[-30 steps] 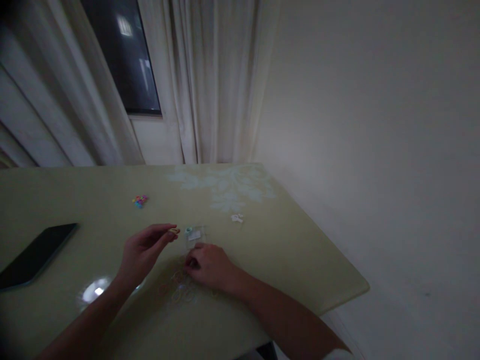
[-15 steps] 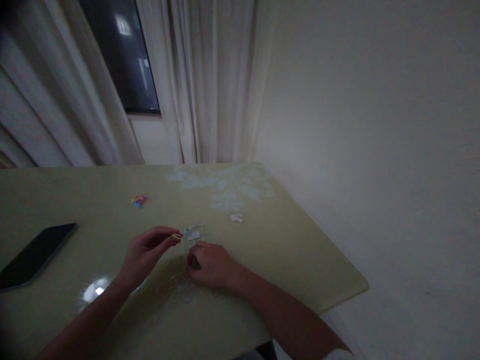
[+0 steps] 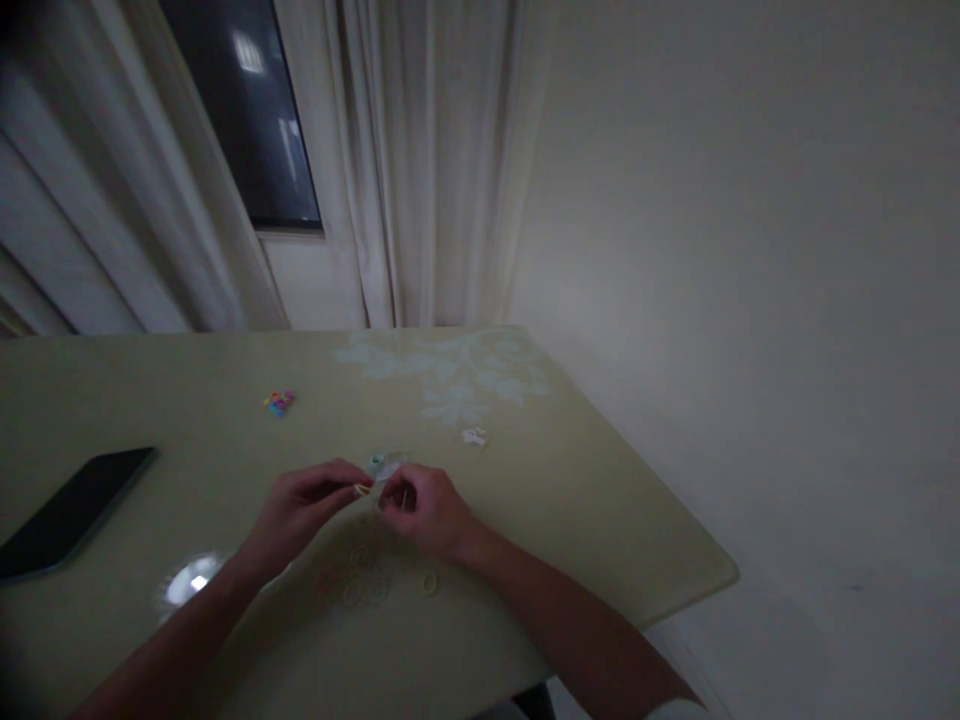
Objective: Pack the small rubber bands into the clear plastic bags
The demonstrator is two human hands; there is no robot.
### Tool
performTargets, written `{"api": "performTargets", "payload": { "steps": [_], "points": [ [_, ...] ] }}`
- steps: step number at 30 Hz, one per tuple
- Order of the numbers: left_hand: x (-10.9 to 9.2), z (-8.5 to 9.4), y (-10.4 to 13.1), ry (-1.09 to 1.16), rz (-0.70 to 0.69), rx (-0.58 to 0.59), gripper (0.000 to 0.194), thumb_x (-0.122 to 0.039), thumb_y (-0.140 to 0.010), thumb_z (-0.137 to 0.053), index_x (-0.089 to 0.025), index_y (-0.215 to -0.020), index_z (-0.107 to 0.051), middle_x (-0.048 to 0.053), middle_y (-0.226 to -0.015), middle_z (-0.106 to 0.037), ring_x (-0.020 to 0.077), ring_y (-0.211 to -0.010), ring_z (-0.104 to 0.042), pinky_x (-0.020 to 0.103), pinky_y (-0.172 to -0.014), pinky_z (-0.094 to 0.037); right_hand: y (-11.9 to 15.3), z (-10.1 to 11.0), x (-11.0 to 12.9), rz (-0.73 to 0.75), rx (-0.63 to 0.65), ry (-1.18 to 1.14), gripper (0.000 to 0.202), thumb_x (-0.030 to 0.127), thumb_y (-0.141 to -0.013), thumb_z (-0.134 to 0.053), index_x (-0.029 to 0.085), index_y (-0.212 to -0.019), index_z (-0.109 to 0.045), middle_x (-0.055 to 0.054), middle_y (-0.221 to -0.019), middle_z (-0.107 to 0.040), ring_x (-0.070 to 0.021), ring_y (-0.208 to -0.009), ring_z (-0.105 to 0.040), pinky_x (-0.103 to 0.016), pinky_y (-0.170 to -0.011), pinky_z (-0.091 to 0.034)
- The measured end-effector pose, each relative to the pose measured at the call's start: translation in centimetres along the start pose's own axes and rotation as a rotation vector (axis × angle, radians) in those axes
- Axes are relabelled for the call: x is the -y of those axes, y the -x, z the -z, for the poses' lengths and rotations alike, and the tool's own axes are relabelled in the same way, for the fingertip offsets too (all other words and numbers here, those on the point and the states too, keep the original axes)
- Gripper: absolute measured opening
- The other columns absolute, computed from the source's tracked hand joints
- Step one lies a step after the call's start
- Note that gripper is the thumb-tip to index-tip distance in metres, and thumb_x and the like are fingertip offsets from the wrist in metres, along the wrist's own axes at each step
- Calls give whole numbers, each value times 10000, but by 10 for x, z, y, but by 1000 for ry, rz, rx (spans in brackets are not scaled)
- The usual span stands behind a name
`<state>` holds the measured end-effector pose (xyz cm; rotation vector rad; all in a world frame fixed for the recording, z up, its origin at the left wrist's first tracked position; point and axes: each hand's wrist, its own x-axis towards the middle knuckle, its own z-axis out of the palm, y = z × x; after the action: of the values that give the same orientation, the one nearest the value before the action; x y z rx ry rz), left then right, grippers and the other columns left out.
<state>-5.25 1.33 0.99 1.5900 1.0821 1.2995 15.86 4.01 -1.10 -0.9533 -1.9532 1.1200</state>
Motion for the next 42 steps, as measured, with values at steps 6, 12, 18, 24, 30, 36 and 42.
{"api": "performTargets", "payload": {
  "steps": [6,12,18,24,30,36,42],
  "points": [
    [6,-4,3,46,13,49,112,-315,-822,-809,-211,-850,-838,68,-837,-806,197,-768,-755,266,-706,-602,0,1,9,2,-157,-197,169,339,-855,-713,180,-850,-655,15,-673,-566,-114,-592,-472,-237,-555,-378],
    [9,-10,7,111,139,59,237,-372,-824,-834,-209,-997,-830,87,-934,-824,233,-832,-774,328,-773,-627,5,0,14,16,-127,-262,261,437,-867,-720,186,-850,-650,25,-675,-538,-108,-590,-439,-240,-545,-361],
    [7,-8,6,57,26,53,180,-370,-845,-820,-225,-949,-847,71,-900,-801,216,-831,-760,302,-768,-616,7,-1,18,0,-107,-307,288,456,-877,-730,178,-869,-657,16,-713,-572,-105,-614,-469,-243,-573,-397],
    [7,-6,3,8,-120,41,140,-360,-879,-800,-252,-946,-857,69,-859,-789,194,-785,-743,265,-708,-591,5,-6,11,-71,-8,-523,378,530,-867,-748,174,-899,-626,2,-777,-630,-85,-543,-506,-229,-501,-455],
    [6,-7,3,29,-150,1,129,-338,-874,-809,-247,-953,-853,73,-892,-807,195,-806,-763,259,-728,-607,3,-9,10,-70,21,-585,401,543,-858,-764,172,-902,-617,-17,-810,-677,-83,-538,-530,-225,-490,-461],
    [3,-5,4,32,-54,-33,134,-337,-867,-808,-207,-896,-821,53,-847,-812,176,-776,-767,237,-739,-619,3,-8,7,-62,-42,-449,309,470,-894,-736,180,-959,-651,3,-786,-642,-98,-575,-525,-230,-532,-449],
    [-1,0,1,66,-13,-163,159,-343,-827,-840,-201,-882,-798,44,-843,-819,168,-763,-770,229,-723,-633,6,-17,-7,123,132,244,97,202,-876,-726,190,-960,-773,-35,-945,-717,-150,-794,-635,-257,-760,-490]
  ]
}}
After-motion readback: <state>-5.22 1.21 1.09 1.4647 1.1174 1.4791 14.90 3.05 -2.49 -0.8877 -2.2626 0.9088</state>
